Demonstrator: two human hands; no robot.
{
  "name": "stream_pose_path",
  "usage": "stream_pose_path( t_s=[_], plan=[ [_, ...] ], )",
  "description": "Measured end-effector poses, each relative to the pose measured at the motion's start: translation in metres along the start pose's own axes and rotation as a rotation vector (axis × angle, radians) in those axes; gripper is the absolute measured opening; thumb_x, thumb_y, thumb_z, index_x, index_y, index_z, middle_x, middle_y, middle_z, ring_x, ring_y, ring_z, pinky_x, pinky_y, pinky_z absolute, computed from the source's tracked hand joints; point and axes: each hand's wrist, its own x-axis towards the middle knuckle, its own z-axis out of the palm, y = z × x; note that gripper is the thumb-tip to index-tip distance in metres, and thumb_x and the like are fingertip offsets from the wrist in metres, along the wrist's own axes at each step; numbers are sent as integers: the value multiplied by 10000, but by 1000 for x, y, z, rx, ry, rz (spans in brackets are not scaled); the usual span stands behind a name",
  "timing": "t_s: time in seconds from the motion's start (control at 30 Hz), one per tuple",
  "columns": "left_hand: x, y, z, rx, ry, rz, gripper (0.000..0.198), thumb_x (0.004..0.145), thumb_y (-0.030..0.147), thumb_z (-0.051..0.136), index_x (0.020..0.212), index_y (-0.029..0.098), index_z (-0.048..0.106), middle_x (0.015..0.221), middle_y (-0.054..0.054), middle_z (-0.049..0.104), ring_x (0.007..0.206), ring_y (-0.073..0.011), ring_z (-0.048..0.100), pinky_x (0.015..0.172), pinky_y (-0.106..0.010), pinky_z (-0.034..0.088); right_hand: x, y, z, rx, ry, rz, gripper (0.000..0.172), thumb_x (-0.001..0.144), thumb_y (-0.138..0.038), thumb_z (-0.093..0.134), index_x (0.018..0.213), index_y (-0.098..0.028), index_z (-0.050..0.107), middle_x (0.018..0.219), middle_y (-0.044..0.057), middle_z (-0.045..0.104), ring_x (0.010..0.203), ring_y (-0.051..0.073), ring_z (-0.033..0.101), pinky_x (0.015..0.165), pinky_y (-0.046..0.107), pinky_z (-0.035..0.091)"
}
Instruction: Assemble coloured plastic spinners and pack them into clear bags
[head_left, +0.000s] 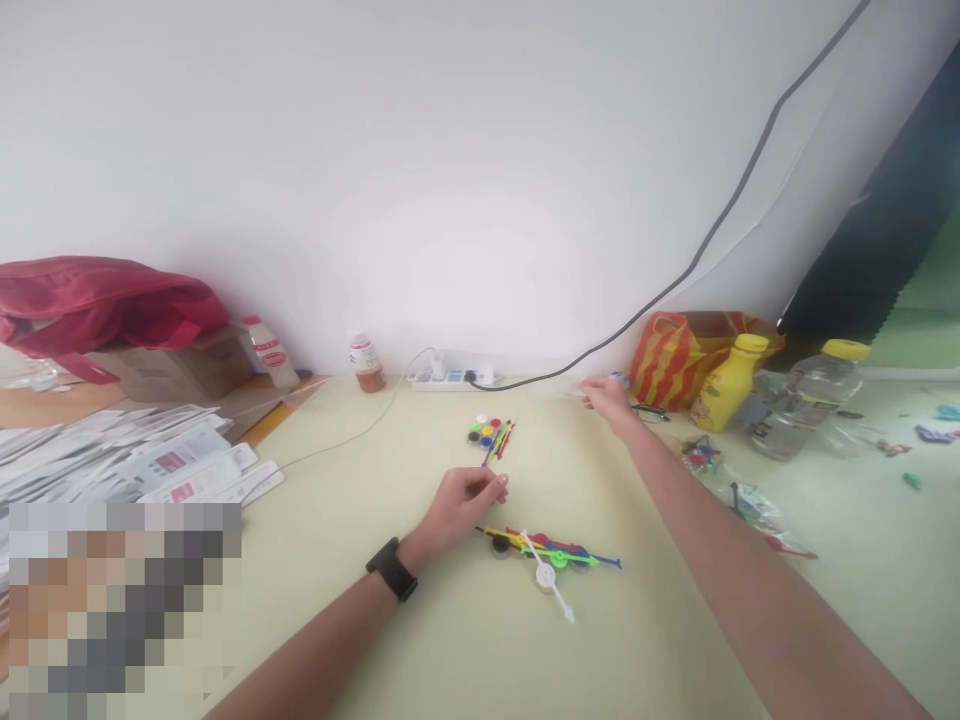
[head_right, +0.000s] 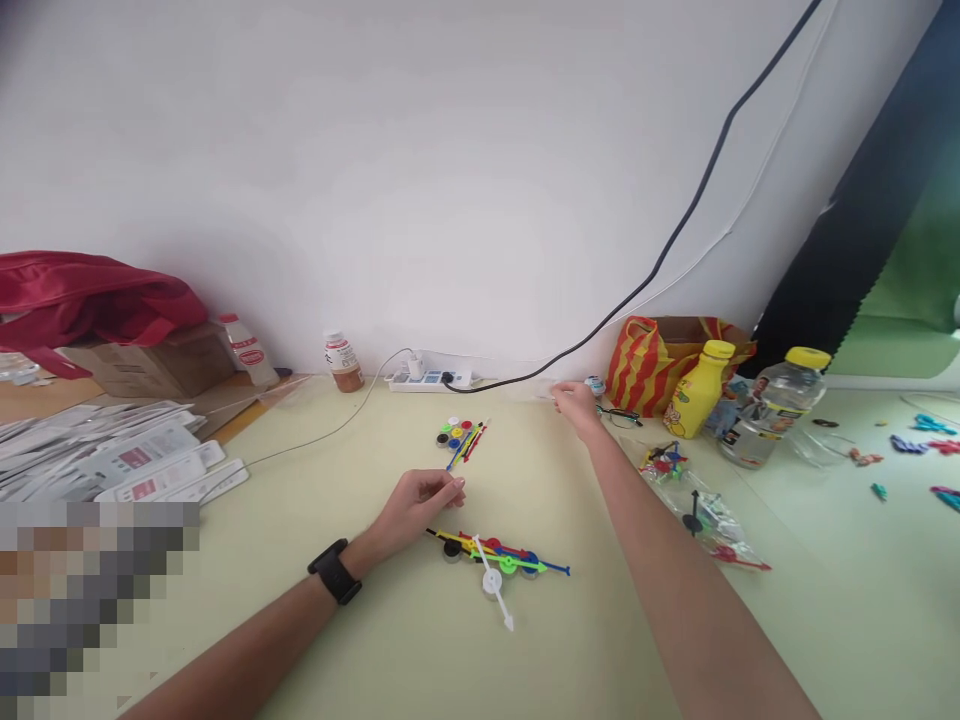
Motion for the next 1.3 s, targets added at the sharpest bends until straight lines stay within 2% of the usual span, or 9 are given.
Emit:
stream_pose_path(
  t_s=[0.2,0.4,0.57,0.7,0.87,0.97,1.07,1.13,1.3],
  plan=[
    [-1,5,0,25,25,4,472,961,556,589,751,158,729,755,-64,745,712,-194,655,660,-282,490,-16,-4,-37,-98,110,-49,249,677,-371,712,801,-156,739,791,78,714,758,227,637,665,319,506],
    [-1,15,-2,130,141,107,427,982,534,572,824,173,735,819,-50,744,754,-184,642,693,-281,486,-49,-22,-76,-182,-15,-48,280,733,-464,680,653,-197,647,547,-19,530,564,171,510,553,293,399],
    [10,54,-6,154,58,182,476,919,532,681,1306,257,639,1231,-82,705,1035,-222,657,857,-327,523,-65,-55,-71,-280,-68,-100,476,817,-578,639,539,-216,502,496,-32,412,527,148,421,530,293,326],
    [32,88,-5,173,-38,190,618,885,565,708,1417,277,582,1416,-113,618,1197,-281,622,938,-378,526,-79,-84,-53,-329,-83,-154,590,848,-597,633,491,-228,341,480,-37,318,507,124,340,515,300,273],
    [61,98,-4,200,-115,234,429,837,554,752,1081,202,772,1024,-102,781,895,-266,724,757,-356,567,-102,-114,-50,-295,-154,-300,598,896,-694,575,560,-205,503,536,-15,446,537,133,416,517,290,319],
    [70,93,-13,13,-116,180,358,877,505,727,934,155,768,868,-101,783,774,-231,736,680,-330,583,-105,-117,-61,-181,-226,-339,491,881,-700,614,844,-216,687,860,34,677,753,176,586,619,268,443],
    [72,89,-26,-160,-77,137,360,828,473,794,947,136,745,891,-108,785,836,-245,761,744,-344,605,-100,-110,-69,-47,-360,-237,540,824,-675,711,1162,-254,690,1194,86,693,991,228,647,751,293,524],
    [72,86,-31,-230,-68,126,367,816,464,812,952,133,729,915,-113,786,879,-256,769,780,-355,608,-96,-106,-66,103,-459,-185,556,824,-640,730,1209,-243,666,1169,97,706,989,226,664,800,321,544],
    [68,81,-35,-251,-73,118,330,818,443,818,888,143,700,929,-115,791,938,-261,764,832,-371,598,-95,-109,-54,268,-447,-276,377,803,-556,771,815,-191,678,758,24,660,717,152,593,704,291,513]
  ],
)
